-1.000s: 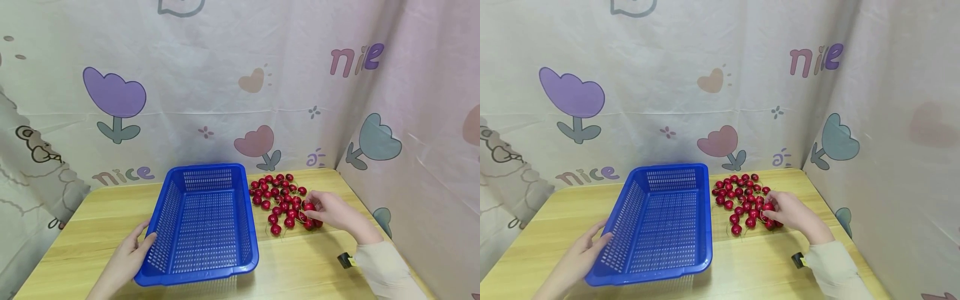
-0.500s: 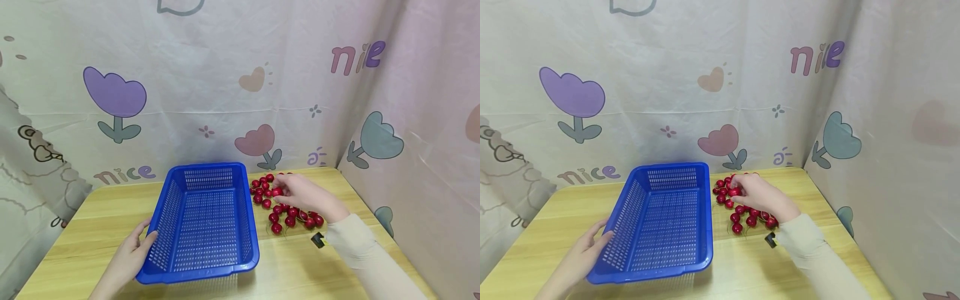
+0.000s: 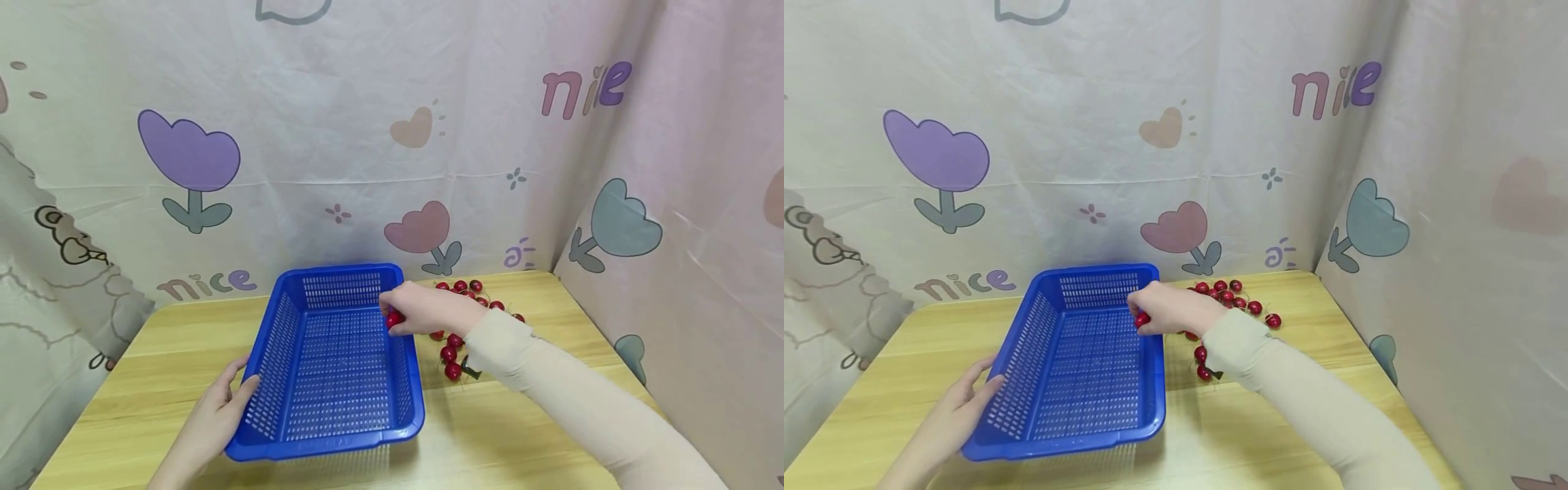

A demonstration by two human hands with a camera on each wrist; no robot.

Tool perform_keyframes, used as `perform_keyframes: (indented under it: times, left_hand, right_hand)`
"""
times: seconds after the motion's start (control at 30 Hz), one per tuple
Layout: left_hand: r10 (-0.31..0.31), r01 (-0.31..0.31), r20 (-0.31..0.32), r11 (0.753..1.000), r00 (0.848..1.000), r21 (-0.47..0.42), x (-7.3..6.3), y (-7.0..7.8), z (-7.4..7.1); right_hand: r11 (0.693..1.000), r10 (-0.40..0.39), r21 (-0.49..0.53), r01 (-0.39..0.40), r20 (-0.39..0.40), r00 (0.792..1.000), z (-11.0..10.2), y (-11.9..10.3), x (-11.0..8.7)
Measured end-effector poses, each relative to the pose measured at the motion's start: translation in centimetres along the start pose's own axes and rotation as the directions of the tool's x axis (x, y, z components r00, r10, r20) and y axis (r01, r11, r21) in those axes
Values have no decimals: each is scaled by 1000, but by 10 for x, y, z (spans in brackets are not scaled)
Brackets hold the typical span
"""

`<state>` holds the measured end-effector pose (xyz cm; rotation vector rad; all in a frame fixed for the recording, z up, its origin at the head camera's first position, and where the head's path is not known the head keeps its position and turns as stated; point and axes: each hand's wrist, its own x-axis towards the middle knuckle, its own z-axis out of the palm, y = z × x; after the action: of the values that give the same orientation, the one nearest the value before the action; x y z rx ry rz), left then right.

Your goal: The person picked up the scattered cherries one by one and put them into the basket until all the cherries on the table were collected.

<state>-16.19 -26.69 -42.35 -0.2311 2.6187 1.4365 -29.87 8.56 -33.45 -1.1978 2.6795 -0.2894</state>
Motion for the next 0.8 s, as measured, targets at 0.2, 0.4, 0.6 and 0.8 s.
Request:
perform_keyframes:
  times: [0.2, 0.4, 0.6, 0.8]
  left_hand:
    - [0, 0, 9, 1000, 1000, -3, 2, 1, 0]
    - [-8, 7, 12, 1000, 1000, 21, 4, 0, -1]
    - [2, -3, 12, 1000, 1000, 22, 3, 0, -2]
    - [1, -1, 17, 1000, 1000, 31, 2, -1, -3]
  right_hand:
    - [999, -30, -31, 34, 103, 994, 4, -17, 25]
    - [999, -30, -33, 38, 217, 976, 13, -38, 44]
    - [998, -17, -56, 33, 272, 962, 28, -50, 55]
    - [997, -7, -71, 28, 278, 961, 36, -53, 60]
